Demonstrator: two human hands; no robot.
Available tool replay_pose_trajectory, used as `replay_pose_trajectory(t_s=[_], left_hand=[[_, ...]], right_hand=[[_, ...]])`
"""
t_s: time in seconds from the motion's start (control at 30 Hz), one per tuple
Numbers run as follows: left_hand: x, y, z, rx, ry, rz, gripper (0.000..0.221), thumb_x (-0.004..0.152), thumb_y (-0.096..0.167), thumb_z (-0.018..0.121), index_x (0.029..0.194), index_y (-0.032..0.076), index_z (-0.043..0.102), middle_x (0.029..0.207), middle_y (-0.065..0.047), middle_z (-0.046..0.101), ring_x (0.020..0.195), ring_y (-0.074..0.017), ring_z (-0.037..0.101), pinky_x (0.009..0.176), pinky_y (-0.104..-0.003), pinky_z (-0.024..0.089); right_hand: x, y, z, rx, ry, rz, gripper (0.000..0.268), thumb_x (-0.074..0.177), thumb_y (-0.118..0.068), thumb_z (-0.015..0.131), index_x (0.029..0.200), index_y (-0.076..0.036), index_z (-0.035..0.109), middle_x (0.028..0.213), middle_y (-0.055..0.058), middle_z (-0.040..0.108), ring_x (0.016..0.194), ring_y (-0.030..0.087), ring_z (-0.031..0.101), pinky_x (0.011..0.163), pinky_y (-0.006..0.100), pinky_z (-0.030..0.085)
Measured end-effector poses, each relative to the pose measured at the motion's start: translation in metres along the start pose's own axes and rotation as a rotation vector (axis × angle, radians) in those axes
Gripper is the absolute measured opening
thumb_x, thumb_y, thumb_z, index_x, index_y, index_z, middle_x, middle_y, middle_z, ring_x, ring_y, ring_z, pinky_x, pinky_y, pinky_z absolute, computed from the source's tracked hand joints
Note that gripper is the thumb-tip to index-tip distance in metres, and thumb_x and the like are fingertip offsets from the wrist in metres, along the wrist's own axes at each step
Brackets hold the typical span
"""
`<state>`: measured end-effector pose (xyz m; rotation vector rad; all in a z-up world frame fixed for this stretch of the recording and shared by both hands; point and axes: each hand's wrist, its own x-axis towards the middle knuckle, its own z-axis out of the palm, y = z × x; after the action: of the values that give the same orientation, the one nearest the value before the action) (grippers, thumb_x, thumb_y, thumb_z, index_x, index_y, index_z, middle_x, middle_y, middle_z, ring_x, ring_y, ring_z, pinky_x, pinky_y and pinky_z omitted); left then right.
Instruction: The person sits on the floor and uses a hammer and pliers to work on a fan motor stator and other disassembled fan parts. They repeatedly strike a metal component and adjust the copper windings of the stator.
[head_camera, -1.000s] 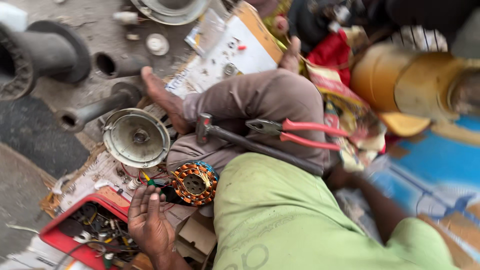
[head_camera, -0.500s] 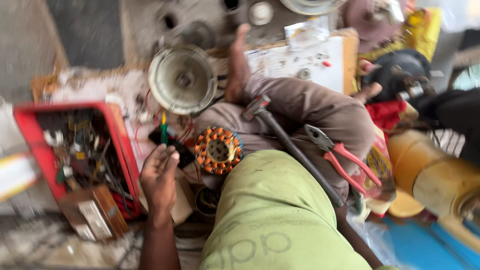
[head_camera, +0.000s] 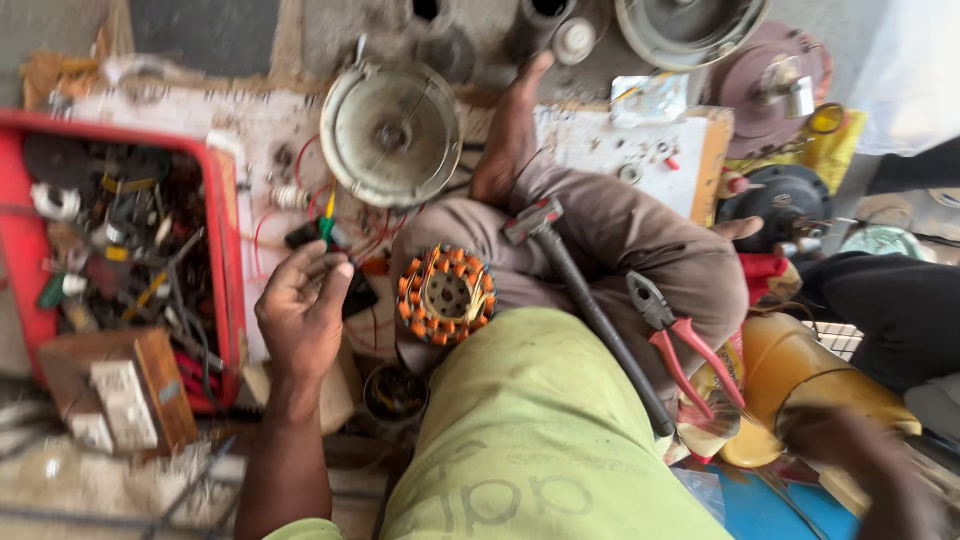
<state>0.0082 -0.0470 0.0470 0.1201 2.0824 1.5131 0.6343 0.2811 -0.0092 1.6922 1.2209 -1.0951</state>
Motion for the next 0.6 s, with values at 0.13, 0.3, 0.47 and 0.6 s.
replay_pose_trajectory(t_s=[0.13,0.3,0.47,0.6], left_hand=[[0.08,0.028,0.05,0.111,-0.088,0.249,0.033,0.101,0.002,0.076,0.132,-0.005,0.065,0.12,-0.011,0.07,0.11,-0.0171,0.067,0.098,-0.03,0.056],[0.207,0.101,0.161,0.431,-0.05,0.725,0.039,0.103,0.019,0.078,0.135,0.002,0.062,0.134,-0.017,0.068,0.13,-0.0294,0.067,0.115,-0.041,0.055],[0.243,0.093,0.221,0.949,-0.096,0.54,0.066,0.091,0.038,0.078,0.139,-0.002,0.058,0.145,-0.038,0.047,0.132,-0.0539,0.047,0.108,-0.058,0.04],[0.255,0.075,0.217,0.765,-0.169,0.516,0.025,0.095,0.021,0.072,0.11,0.001,0.076,0.121,-0.023,0.072,0.109,-0.0392,0.072,0.091,-0.044,0.059]], right_hand=[[-0.039,-0.103,-0.087,0.146,0.609,-0.505,0.031,0.119,-0.022,0.067,0.108,0.007,0.073,0.086,0.022,0.073,0.066,0.031,0.057,0.055,0.044,0.043],[-0.007,-0.332,-0.108,0.49,0.393,-0.829,0.029,0.103,-0.016,0.071,0.124,0.004,0.069,0.109,0.012,0.074,0.09,0.015,0.069,0.081,0.03,0.057],[0.069,-0.538,-0.099,0.77,0.126,-0.862,0.024,0.096,-0.011,0.072,0.115,0.004,0.071,0.098,0.011,0.073,0.081,0.014,0.071,0.075,0.029,0.061],[0.138,-0.652,-0.1,0.723,0.284,-0.892,0.023,0.097,-0.014,0.072,0.113,0.001,0.075,0.098,0.01,0.076,0.08,0.013,0.07,0.073,0.028,0.059]])
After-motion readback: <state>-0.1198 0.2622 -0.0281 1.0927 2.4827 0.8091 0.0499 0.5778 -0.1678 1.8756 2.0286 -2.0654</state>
